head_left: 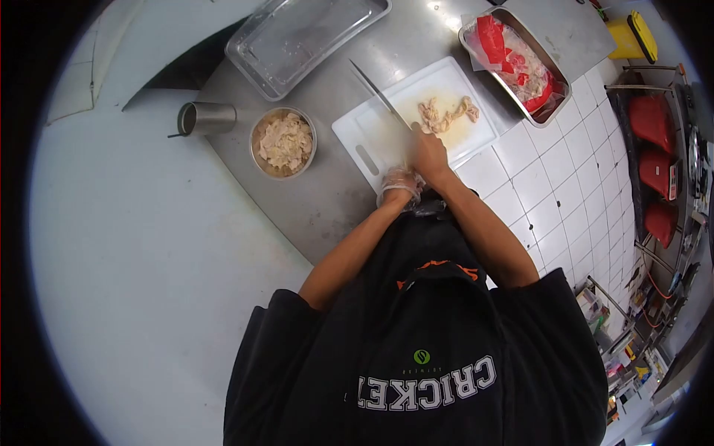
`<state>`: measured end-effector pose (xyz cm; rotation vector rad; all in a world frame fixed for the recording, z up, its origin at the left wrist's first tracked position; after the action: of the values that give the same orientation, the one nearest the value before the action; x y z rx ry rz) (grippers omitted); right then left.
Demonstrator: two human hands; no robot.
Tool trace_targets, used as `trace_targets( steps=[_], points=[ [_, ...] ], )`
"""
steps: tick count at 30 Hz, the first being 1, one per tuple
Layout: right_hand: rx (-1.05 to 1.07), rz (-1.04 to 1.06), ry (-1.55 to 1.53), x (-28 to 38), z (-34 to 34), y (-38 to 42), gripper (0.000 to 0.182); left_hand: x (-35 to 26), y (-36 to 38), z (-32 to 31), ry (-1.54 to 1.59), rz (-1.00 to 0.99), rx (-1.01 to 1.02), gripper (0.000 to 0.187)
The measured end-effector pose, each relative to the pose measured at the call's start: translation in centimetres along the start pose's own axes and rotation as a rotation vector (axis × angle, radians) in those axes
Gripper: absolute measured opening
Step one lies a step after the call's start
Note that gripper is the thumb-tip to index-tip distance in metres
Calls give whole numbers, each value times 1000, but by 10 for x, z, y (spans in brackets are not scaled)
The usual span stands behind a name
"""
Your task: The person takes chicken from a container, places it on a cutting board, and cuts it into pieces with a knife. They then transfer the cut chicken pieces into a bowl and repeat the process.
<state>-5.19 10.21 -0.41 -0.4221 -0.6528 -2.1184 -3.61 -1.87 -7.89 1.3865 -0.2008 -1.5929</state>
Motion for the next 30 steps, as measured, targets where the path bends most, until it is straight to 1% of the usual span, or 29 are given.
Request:
trace_targets(
  steps=[1, 4, 7, 10, 13, 14, 16, 17, 19, 20, 22, 24, 25, 26, 28, 29, 30],
  points=[
    [4, 17, -14, 8, 3, -12, 22, -3, 0, 1, 299, 144, 60, 29],
    [-57, 84, -50, 5, 9, -18, 26, -8, 13, 9, 732, 336, 45, 20],
    [-156, 96, -251, -16, 26, -6, 24, -15, 19, 53, 214, 142, -160, 22],
    [-96, 32, -342, -28, 50, 29, 23, -16, 23, 75, 518, -24, -250, 23],
    [12, 96, -152, -40, 40, 61, 21, -22, 25, 94, 664, -121, -314, 25],
    [17, 120, -70, -45, 35, 68, 19, -29, 25, 95, 748, -142, -259, 23],
    [-23, 56, -17, -57, 33, 71, 18, -74, 39, 108, 919, -178, -154, 19],
    [-42, 31, 10, -60, 35, 70, 18, -90, 40, 109, 905, -206, -113, 18],
    [-100, -19, -37, -64, 47, 64, 18, -114, 35, 108, 871, -256, -35, 17],
    [-133, -44, -63, -65, 53, 60, 18, -112, 23, 97, 865, -169, 6, 18],
    [-155, -46, -141, -63, 64, 56, 19, -89, -10, 66, 848, 2, 85, 21],
    [-137, -15, -163, -61, 64, 59, 19, -51, -34, 47, 725, 89, 40, 22],
    [-117, 19, -146, -59, 62, 62, 20, -44, -39, 44, 663, 129, 18, 23],
    [-93, 50, -129, -58, 59, 67, 20, -36, -41, 41, 739, 137, -20, 23],
    [-25, 22, -28, -65, 45, 77, 20, -25, -33, 35, 889, 157, -93, 23],
    [16, 12, 24, -68, 39, 84, 20, -19, -27, 31, 918, 167, -84, 24],
    [9, -6, 14, -70, 38, 87, 21, -14, -24, 30, 947, 171, -79, 24]
  ],
)
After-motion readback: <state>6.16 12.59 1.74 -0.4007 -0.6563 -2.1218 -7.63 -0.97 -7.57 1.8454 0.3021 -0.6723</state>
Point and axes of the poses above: each hand's wrist, its own y-axis away from the middle knuckle, its own z-axis out of the back of the hand, x = y × z, the point moved 6 cm from there along -y, towards the middle knuckle, and after that the axes turned 1 degree about -y, right-handed, at the moved point
